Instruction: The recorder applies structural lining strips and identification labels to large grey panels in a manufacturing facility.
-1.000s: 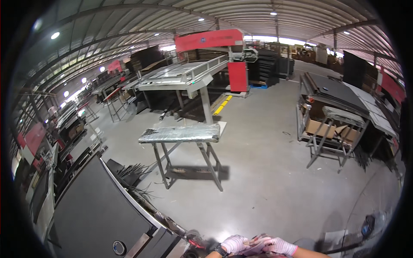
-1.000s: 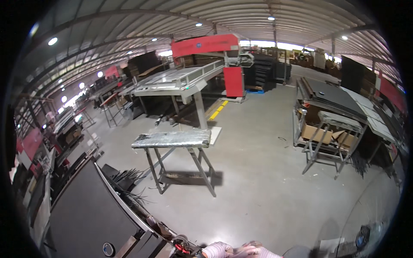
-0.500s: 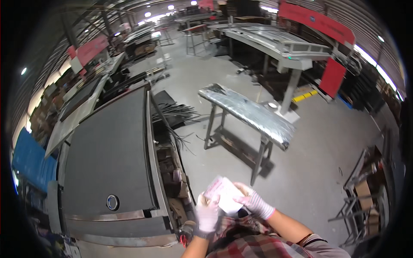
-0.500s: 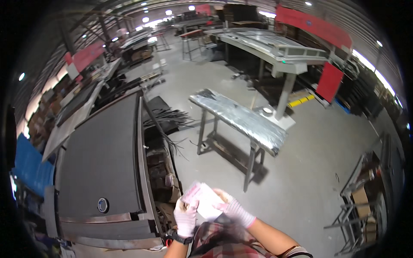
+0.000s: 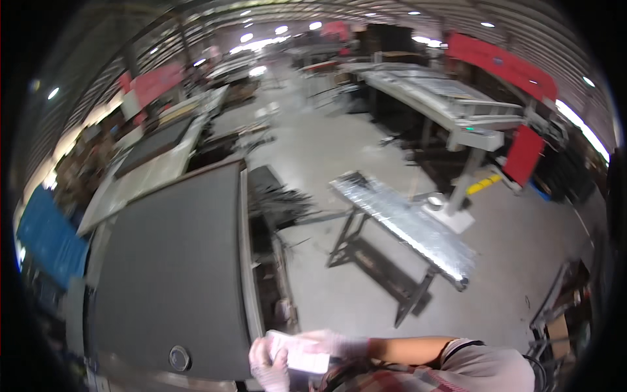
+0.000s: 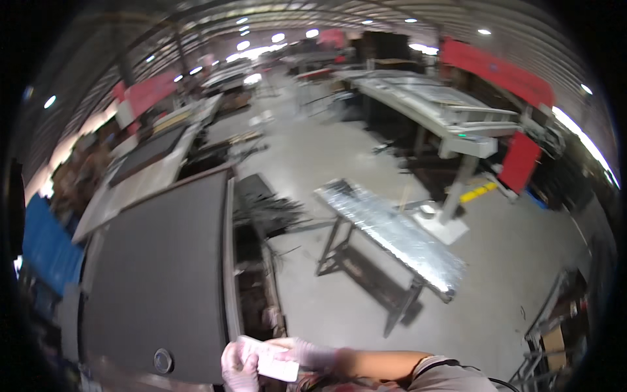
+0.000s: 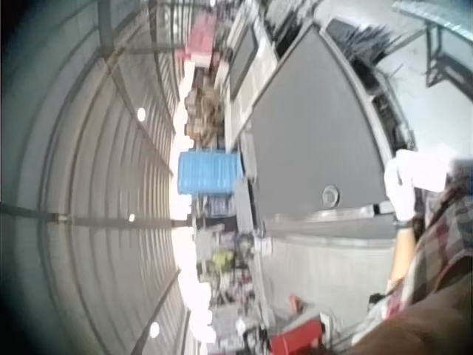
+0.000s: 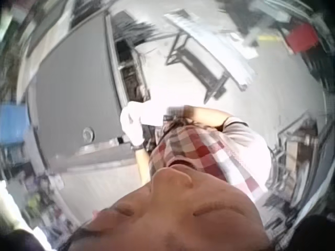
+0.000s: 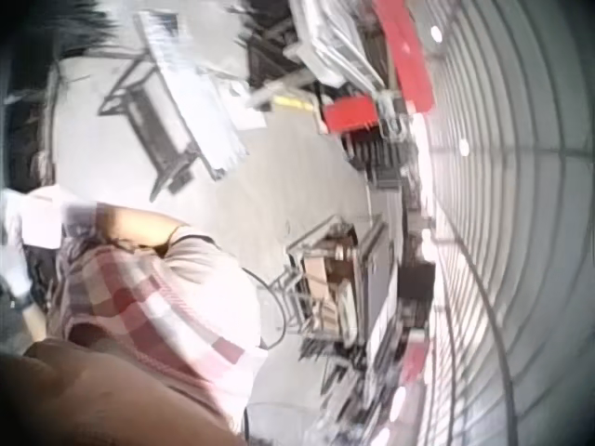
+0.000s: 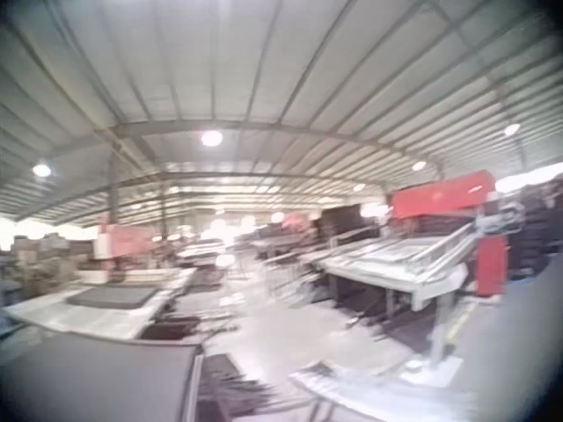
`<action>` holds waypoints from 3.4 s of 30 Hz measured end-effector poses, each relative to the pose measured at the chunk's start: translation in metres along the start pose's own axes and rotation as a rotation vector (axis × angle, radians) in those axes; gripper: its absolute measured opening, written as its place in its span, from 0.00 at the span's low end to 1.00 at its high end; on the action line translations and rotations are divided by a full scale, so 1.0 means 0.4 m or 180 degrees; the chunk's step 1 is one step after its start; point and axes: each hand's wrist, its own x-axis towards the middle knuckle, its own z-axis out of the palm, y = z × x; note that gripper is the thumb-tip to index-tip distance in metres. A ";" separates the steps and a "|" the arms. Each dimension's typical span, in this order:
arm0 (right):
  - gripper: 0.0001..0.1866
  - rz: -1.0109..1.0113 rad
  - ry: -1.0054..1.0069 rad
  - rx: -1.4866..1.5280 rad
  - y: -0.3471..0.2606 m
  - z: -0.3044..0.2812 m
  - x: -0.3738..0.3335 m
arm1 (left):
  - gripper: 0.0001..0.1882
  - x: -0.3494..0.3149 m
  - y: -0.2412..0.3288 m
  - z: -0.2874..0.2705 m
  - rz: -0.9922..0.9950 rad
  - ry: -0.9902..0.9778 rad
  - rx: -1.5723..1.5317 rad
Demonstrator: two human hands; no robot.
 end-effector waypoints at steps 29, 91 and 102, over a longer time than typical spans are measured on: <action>0.28 0.0103 -0.0982 -0.0786 -0.048 -0.078 0.419 | 0.13 0.135 -0.079 -0.179 -0.2740 0.0248 -0.1929; 0.14 0.1257 -0.0337 -0.1473 -0.190 -0.255 0.613 | 0.26 0.395 -0.326 -0.192 -0.2848 0.0142 -0.0385; 0.11 0.1235 -0.0728 -0.0714 -0.216 -0.309 0.681 | 0.11 0.477 -0.220 0.048 -0.2855 -0.0103 -0.0911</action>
